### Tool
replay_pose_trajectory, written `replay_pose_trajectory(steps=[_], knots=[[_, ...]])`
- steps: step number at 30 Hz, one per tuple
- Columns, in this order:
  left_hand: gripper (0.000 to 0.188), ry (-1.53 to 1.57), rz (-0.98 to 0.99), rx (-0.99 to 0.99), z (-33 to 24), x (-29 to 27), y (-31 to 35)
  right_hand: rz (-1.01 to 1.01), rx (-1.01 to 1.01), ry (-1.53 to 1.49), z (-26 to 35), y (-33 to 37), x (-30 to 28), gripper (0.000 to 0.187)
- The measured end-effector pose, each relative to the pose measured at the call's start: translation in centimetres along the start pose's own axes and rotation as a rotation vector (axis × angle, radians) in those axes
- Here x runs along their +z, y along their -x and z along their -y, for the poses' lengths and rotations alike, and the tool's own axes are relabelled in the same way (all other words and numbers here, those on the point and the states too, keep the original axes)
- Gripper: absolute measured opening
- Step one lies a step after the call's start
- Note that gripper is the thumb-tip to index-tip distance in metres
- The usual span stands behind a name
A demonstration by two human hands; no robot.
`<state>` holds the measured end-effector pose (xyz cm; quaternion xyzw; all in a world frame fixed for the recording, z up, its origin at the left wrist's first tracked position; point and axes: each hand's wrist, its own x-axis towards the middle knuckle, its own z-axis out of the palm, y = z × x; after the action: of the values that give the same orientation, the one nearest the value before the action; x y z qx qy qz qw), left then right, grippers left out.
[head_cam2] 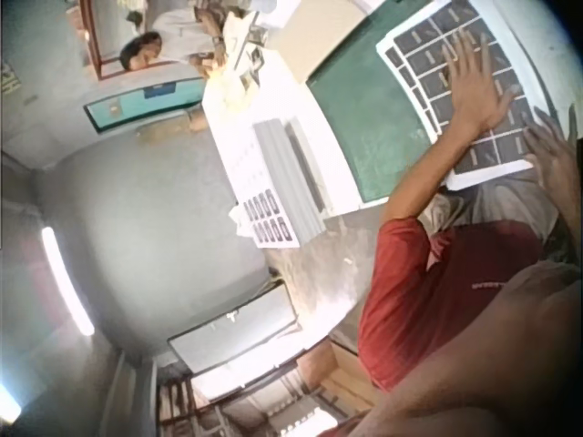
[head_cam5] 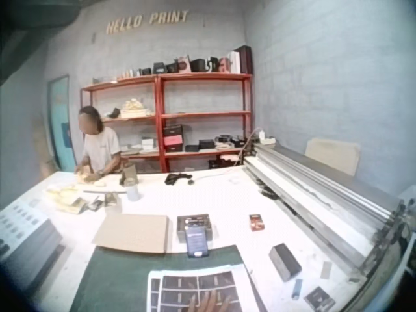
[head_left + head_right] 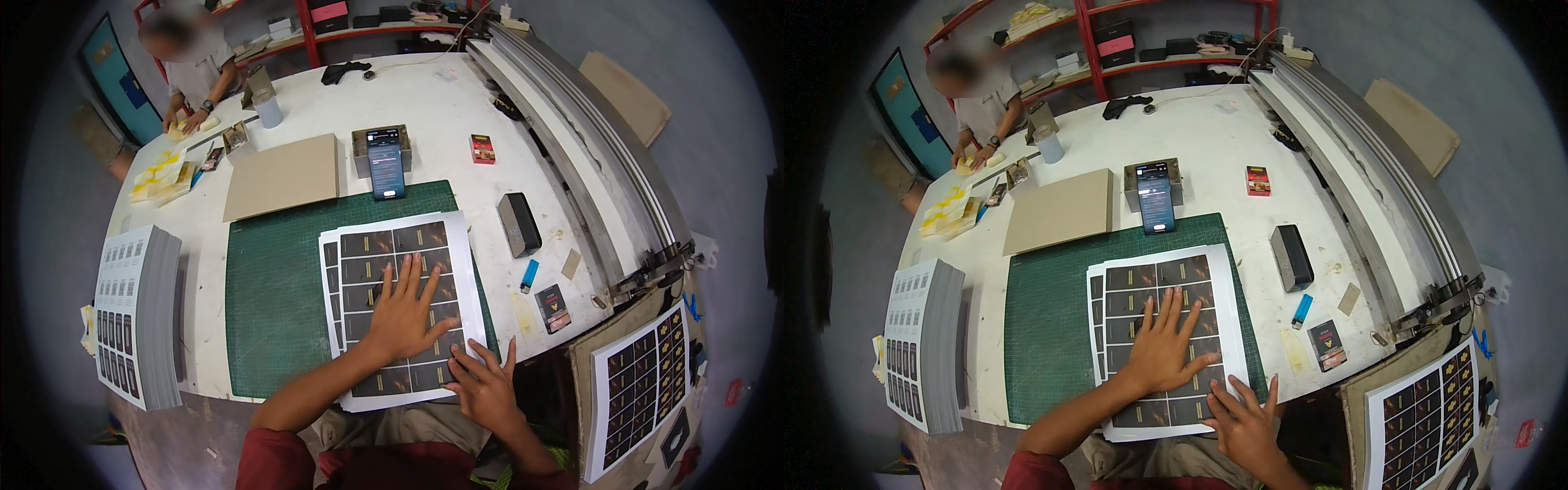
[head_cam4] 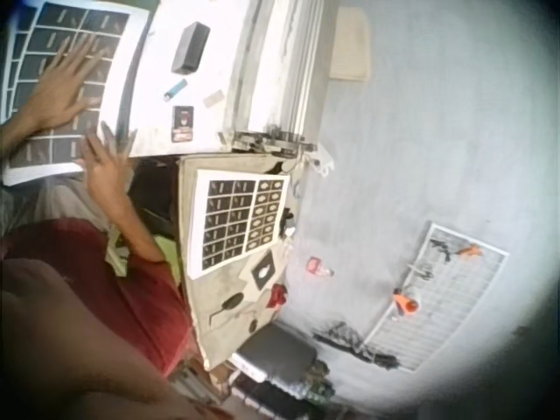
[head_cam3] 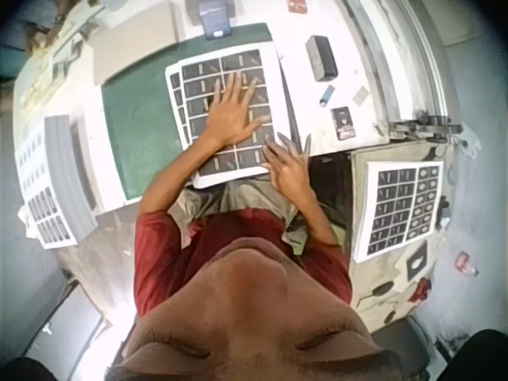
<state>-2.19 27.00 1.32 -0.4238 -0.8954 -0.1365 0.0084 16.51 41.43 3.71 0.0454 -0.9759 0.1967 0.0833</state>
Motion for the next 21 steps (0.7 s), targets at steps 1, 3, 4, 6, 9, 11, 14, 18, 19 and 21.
replay_pose_trajectory(steps=[1, 3, 4, 6, 9, 11, 14, 18, 19, 21], knots=[[0.098, -0.011, 0.010, -0.018, -0.1, -0.1, 0.6, 0.002, -0.006, -0.015, 0.0, 0.1, -0.1, 0.036], [0.098, 0.000, -0.013, -0.006, 0.0, -0.2, 0.6, 0.001, -0.021, -0.042, -0.1, 0.0, -0.3, 0.035], [0.097, 0.001, -0.025, -0.015, 0.0, 0.0, 0.7, 0.065, -0.036, -0.057, -0.5, -0.5, -0.8, 0.036], [0.093, 0.001, -0.018, -0.043, -0.2, -0.3, 0.8, 0.192, -0.063, -0.086, -1.6, -3.0, -2.0, 0.037], [0.091, 0.392, -0.165, -0.117, 0.2, -1.1, 1.1, -0.044, -0.134, 0.072, -4.0, -9.7, 0.4, 0.045], [0.091, 0.393, -0.151, -0.107, 0.5, -1.1, 1.3, -0.034, -0.126, 0.114, -5.7, -15.0, 1.7, 0.050], [0.090, 0.399, -0.125, -0.097, 0.1, -1.2, 0.7, -0.092, -0.065, 0.143, -8.6, -20.3, 4.0, 0.052], [0.088, 0.372, -0.155, -0.152, 0.4, -0.6, 0.7, -0.018, -0.151, 0.188, -7.9, -17.3, 4.2, 0.058], [0.088, 0.354, -0.168, -0.174, 0.6, -0.3, 0.9, 0.003, -0.191, 0.179, -6.6, -14.7, 3.7, 0.058], [0.086, 0.351, -0.166, -0.167, 0.6, -0.2, 0.7, 0.088, -0.196, 0.140, -3.9, -7.7, 1.9, 0.057]])
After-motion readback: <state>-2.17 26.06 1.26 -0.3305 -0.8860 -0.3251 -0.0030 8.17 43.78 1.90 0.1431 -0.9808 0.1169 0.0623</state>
